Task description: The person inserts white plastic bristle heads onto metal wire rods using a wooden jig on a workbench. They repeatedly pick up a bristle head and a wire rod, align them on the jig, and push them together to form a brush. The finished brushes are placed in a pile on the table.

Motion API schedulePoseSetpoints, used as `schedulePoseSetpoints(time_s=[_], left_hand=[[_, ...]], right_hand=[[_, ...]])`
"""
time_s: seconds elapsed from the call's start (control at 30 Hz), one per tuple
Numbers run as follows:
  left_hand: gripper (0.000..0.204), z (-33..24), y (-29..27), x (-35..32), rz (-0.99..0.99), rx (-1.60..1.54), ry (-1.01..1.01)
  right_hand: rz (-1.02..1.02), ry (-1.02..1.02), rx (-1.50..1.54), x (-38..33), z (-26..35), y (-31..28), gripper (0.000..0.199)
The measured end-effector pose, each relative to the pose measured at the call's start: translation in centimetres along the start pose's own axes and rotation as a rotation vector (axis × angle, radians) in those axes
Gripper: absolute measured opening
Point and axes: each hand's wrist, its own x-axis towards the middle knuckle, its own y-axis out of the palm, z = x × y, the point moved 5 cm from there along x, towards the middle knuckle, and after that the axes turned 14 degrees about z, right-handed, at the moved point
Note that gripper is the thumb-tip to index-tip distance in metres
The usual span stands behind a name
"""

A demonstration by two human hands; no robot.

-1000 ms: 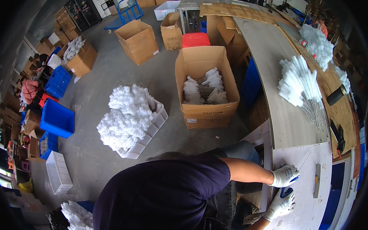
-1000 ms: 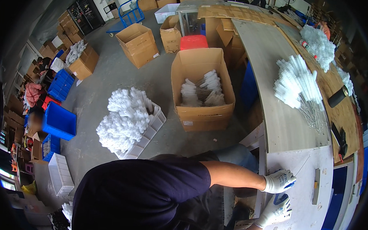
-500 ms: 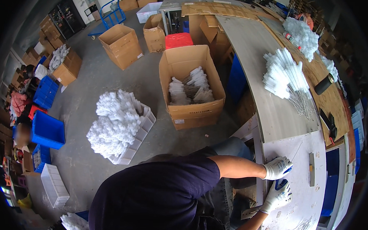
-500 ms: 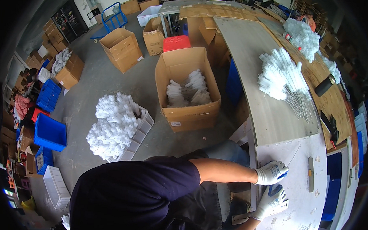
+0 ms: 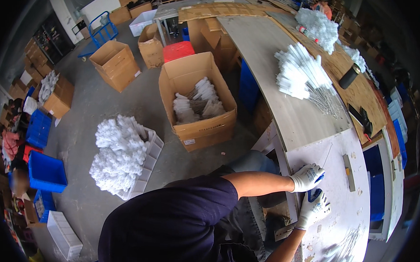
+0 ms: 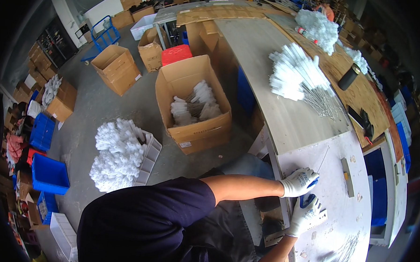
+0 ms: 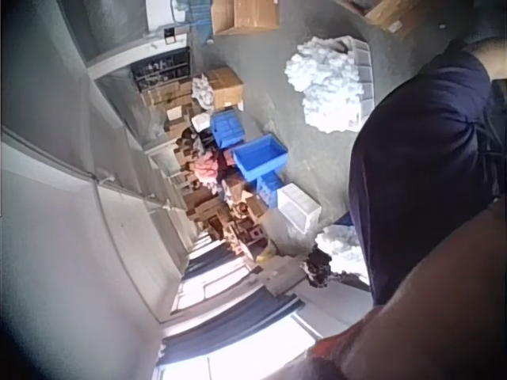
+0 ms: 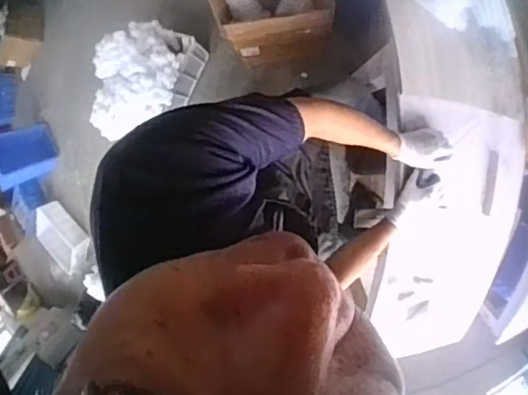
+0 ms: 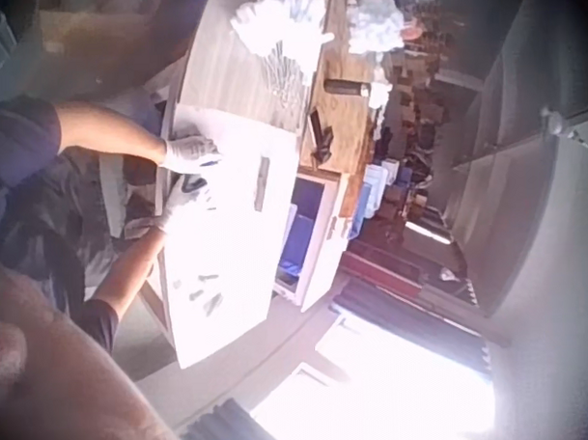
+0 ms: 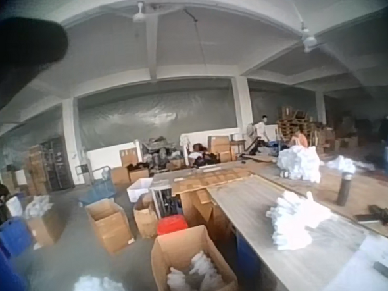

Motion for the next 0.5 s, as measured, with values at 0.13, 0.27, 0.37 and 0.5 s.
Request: schedulePoseSetpoints(time_s=[0.13, 0.27, 0.37, 0.5], left_hand=[[0.016, -0.23, -0.35, 0.32, 0.037, 0.014, -0.017], [0.017, -0.28, -0.71, 0.1, -0.005, -0.009, 0.002], [0.017, -0.11, -0.65, 0.18, -0.034, -0.008, 0.019], [0.017, 0.03, -0.55, 0.36, -0.012, 0.009, -0.001]], right_hand=[[0.007, 0.037, 0.019, 0.02, -0.29, -0.02, 0.045], [0.086, 0.067, 0.096, 0.19, -0.34, 0.07, 0.043], [0.065, 0.022, 0.095, 0.35, -0.3, 0.08, 0.039], [0.031, 0.002, 0.076, 0.33, 0.27, -0.47, 0.037]])
